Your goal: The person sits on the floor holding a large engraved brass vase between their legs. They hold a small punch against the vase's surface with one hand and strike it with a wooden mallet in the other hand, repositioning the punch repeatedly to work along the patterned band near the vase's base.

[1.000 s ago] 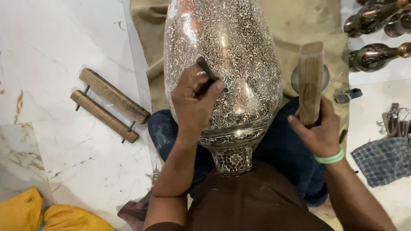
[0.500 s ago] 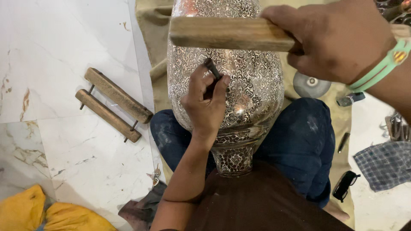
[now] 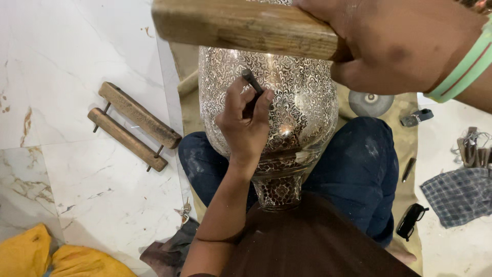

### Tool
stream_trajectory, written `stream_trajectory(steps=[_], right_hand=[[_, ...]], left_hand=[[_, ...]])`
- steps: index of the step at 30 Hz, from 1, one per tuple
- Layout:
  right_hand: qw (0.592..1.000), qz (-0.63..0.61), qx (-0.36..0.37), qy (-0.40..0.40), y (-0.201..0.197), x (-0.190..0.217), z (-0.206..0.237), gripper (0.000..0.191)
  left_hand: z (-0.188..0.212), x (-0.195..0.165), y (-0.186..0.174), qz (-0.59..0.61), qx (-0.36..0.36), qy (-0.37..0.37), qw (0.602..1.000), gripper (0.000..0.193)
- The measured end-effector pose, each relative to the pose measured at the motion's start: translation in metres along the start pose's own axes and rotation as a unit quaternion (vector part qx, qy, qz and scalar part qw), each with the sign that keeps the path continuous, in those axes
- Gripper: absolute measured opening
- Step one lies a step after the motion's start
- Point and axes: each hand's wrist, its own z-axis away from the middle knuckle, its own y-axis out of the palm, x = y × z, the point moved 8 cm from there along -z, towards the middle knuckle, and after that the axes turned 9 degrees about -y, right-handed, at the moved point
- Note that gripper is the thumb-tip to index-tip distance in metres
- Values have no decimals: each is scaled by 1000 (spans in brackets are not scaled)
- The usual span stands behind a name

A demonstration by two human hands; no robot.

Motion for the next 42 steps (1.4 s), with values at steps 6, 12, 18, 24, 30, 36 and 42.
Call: stream_trajectory(steps=[6,12,18,24,30,36,42], right_hand=[[999,-26,-24,23,11,-7,6,75],[998,-46,-49,18,8,-7,6,76],[991,-21,105,78,20,-9,6,76],[992,-16,108,57,16,-6,3,64],[995,-8,88,42,25,-11,9,70],[999,-12,-49,21,19,-21,19,84],[998,-39,20,54,30,-31,26,74]], left_hand=[[2,-1,0,-13,-3,23,1000,40],[0,5,2,-16,0,19,1000,39],[-1,4,0,-19,4,30,999,36],[-1,2,0,-13,8,35,999,36],[-2,4,-2,-12,5,23,1000,36],[-3,2,-3,-5,9,34,999,33],[-4,6,-2,-17,8,29,999,36]])
